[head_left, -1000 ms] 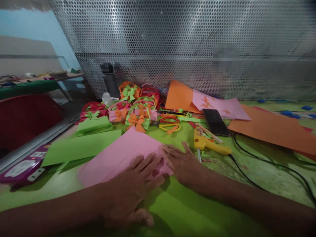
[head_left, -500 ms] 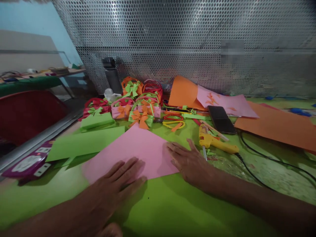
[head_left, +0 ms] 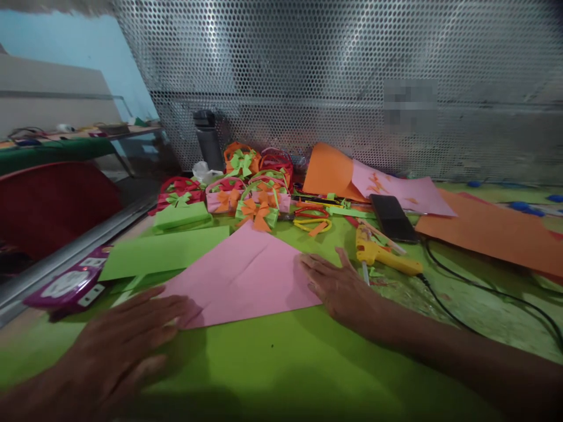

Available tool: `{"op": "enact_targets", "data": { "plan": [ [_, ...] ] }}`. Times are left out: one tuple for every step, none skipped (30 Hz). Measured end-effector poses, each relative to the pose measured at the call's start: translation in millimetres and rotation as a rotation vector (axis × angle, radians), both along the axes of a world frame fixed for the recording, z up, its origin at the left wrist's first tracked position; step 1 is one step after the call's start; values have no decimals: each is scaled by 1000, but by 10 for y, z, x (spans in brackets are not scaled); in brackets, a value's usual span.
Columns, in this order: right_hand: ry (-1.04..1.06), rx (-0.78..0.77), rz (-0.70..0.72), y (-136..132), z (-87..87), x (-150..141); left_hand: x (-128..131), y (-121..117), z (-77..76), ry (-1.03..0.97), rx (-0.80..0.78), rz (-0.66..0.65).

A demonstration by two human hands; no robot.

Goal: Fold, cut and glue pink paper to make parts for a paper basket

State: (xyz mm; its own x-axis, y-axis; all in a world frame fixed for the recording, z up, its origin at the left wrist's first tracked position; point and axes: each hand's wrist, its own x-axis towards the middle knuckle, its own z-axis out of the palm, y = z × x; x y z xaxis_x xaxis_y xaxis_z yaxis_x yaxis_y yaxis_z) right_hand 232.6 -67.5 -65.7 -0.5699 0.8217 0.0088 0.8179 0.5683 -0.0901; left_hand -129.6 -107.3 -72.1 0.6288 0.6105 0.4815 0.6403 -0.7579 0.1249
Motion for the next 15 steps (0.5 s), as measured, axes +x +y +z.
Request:
{"op": "enact_targets", "data": {
  "plan": [
    [5,4,-2,4,-2,-17,55,60,95,22,60,-24],
    [10,8,1,11,-3,-40,147,124,188,52,99,-64],
    [15,14,7,22,0,-69,270,193,270,112,112,-129],
    [19,19,17,38,7,-101,418,263,336,123,157,-186],
    [21,23,33,58,17,-136,577,332,381,104,182,-243],
    [24,28,56,82,30,-170,737,399,404,101,207,-309],
    [27,33,82,109,46,-202,885,460,406,109,200,-363],
    [31,37,108,136,62,-229,1009,513,393,96,189,-406],
    [34,42,128,162,76,-250,1103,556,367,92,165,-434],
    [34,46,143,185,88,-263,1162,587,336,112,101,-439],
    [36,51,154,205,96,-272,1185,605,303,145,28,-435],
    [41,53,167,220,99,-276,1176,611,274,190,-47,-424],
    [53,52,183,232,95,-278,1139,607,251,242,-117,-410],
    [74,41,201,243,87,-281,1084,595,236,296,-171,-394],
    [101,23,215,254,76,-287,1019,577,229,339,-207,-385]
  ]
}}
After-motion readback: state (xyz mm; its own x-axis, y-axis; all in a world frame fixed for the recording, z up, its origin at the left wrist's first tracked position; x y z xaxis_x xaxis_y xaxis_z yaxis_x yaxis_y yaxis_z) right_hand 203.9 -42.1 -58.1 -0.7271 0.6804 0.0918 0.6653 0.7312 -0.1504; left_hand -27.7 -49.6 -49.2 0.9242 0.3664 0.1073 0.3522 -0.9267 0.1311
